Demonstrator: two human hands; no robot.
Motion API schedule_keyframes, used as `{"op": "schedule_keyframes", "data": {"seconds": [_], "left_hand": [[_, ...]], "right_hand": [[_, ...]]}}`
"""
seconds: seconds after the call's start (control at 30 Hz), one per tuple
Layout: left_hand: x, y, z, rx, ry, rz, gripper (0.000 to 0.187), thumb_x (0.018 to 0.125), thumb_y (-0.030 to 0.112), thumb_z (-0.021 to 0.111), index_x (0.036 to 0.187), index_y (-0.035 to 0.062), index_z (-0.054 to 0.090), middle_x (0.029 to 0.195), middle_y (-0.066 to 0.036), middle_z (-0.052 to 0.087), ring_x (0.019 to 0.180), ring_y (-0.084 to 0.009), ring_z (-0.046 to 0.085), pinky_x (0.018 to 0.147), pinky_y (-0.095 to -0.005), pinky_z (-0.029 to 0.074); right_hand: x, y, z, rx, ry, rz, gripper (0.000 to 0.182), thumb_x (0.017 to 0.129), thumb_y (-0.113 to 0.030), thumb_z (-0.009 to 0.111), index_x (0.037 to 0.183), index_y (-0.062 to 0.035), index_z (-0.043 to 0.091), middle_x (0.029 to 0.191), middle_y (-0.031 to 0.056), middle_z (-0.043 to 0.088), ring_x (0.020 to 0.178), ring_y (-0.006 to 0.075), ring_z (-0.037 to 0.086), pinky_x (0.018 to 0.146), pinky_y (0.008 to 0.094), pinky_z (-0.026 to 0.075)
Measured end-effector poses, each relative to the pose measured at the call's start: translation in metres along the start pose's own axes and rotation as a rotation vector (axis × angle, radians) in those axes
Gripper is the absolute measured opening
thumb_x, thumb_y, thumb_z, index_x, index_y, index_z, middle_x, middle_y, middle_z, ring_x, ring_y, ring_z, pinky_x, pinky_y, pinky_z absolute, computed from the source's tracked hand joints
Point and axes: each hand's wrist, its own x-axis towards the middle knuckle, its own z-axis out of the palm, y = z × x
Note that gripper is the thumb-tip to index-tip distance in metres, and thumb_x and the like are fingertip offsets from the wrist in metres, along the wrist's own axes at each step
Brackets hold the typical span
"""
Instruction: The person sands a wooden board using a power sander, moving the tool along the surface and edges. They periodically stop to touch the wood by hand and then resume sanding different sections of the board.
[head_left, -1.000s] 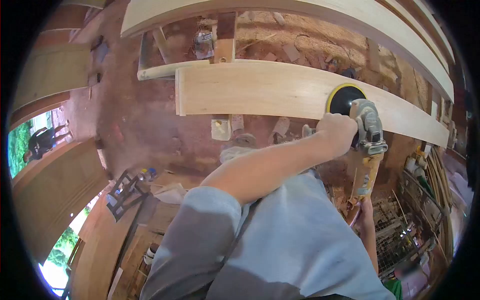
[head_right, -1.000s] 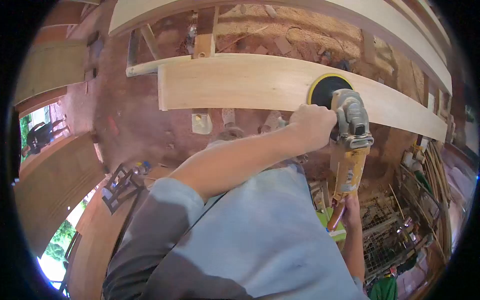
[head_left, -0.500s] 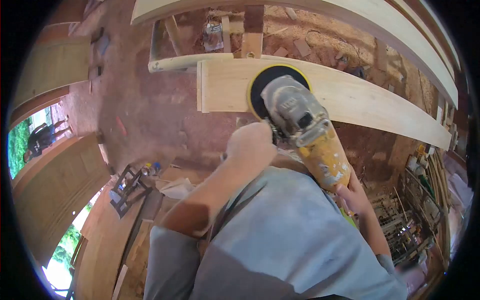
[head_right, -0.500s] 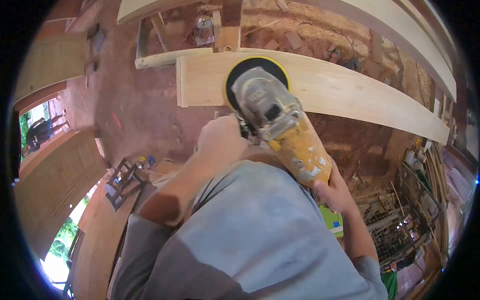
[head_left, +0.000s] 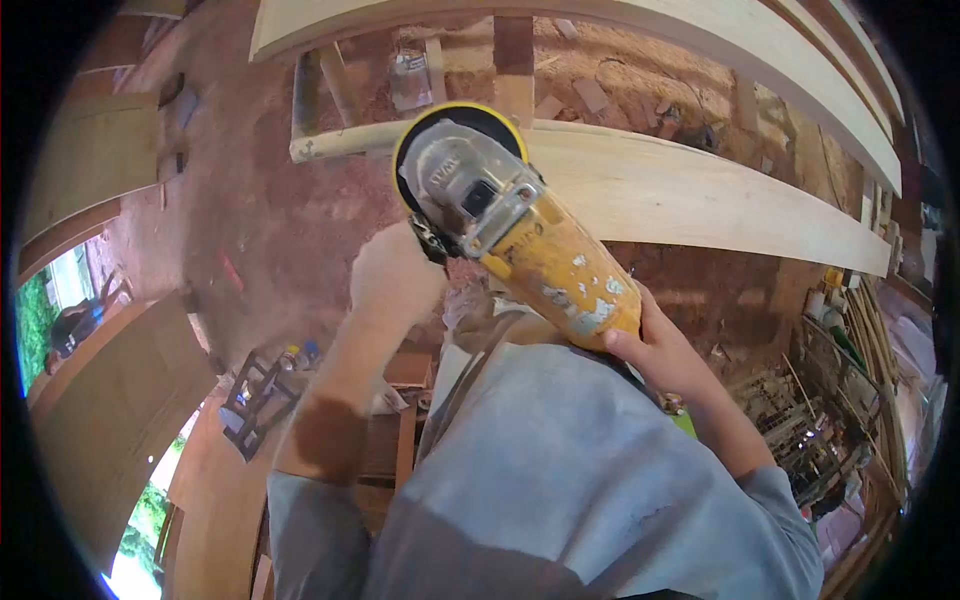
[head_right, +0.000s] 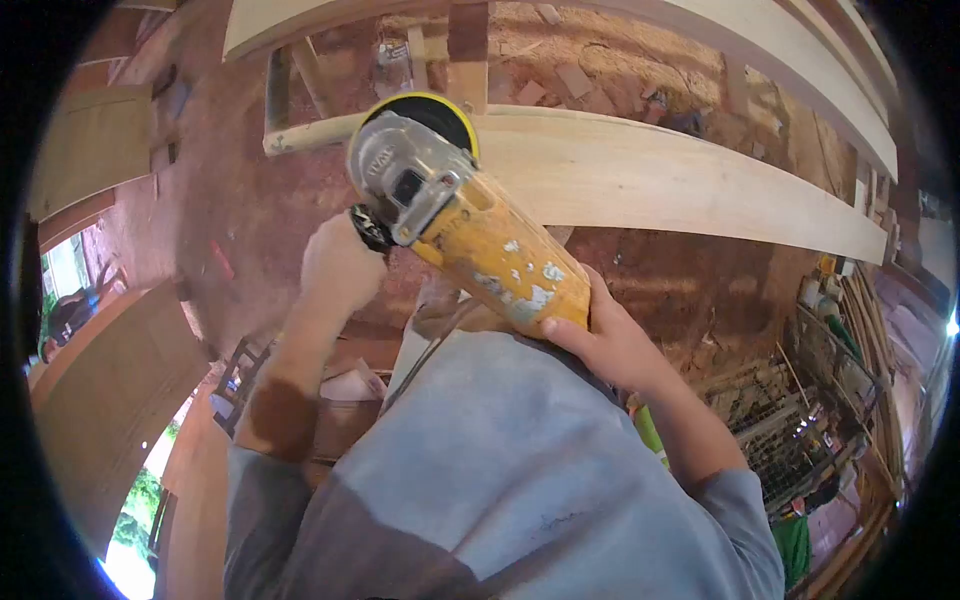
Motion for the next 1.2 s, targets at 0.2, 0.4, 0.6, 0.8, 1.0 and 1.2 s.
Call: {"op": "schedule_keyframes", "data": {"seconds": [0.2,0.4,0.6,0.8,1.0,1.2], "left_hand": [[0.015,0.005,-0.008,0.021,0.045,-0.001,0.024,0.083,0.019,0.067,0.102,0.0055,0.074,0.101,-0.027,0.073,0.102,-0.0457,0.069,0.089,-0.0542,0.055],[0.008,0.042,-0.003,0.009,0.024,0.054,0.027,0.081,0.018,0.069,0.102,0.0024,0.073,0.102,-0.025,0.073,0.101,-0.0441,0.070,0.089,-0.0535,0.055],[0.014,0.071,0.032,0.017,0.021,0.248,0.024,0.079,0.016,0.072,0.099,0.0017,0.073,0.098,-0.022,0.074,0.096,-0.0401,0.072,0.086,-0.0506,0.058],[0.008,0.094,0.031,0.017,-0.044,0.317,0.024,0.078,0.017,0.070,0.097,0.0026,0.071,0.097,-0.023,0.073,0.098,-0.0424,0.071,0.086,-0.0528,0.056],[0.003,0.041,0.006,0.023,0.024,0.040,0.026,0.081,0.020,0.071,0.102,0.0048,0.074,0.100,-0.023,0.074,0.099,-0.0430,0.071,0.089,-0.0529,0.056],[0.015,-0.009,-0.010,0.006,0.094,-0.029,0.024,0.082,0.017,0.068,0.102,0.0049,0.075,0.102,-0.026,0.073,0.101,-0.0459,0.069,0.089,-0.0547,0.054]], "right_hand": [[0.000,-0.024,-0.005,-0.061,-0.018,0.001,0.082,0.097,-0.035,0.069,0.159,-0.0019,0.027,0.152,0.0192,0.048,0.145,0.0264,0.043,0.119,0.0398,0.033],[-0.015,0.007,-0.023,0.070,0.011,-0.046,0.077,0.098,-0.028,0.066,0.159,-0.0011,0.027,0.155,0.0176,0.045,0.147,0.0240,0.038,0.122,0.0389,0.029],[-0.042,0.046,-0.061,0.160,0.080,0.082,0.077,0.098,-0.024,0.064,0.160,-0.0020,0.025,0.145,0.0172,0.053,0.105,0.0174,0.063,0.096,0.0306,0.051],[-0.054,0.075,-0.074,0.192,0.132,0.062,0.077,0.099,-0.024,0.063,0.161,-0.0021,0.023,0.142,0.0170,0.056,0.083,0.0137,0.068,0.081,0.0283,0.057],[-0.014,0.013,-0.031,0.144,-0.006,0.016,0.079,0.099,-0.030,0.067,0.160,-0.0008,0.026,0.156,0.0177,0.043,0.148,0.0235,0.035,0.123,0.0401,0.027],[0.019,-0.022,-0.002,-0.143,-0.068,-0.038,0.083,0.098,-0.038,0.067,0.159,0.0008,0.026,0.149,0.0235,0.052,0.142,0.0318,0.049,0.117,0.0413,0.037]]}}
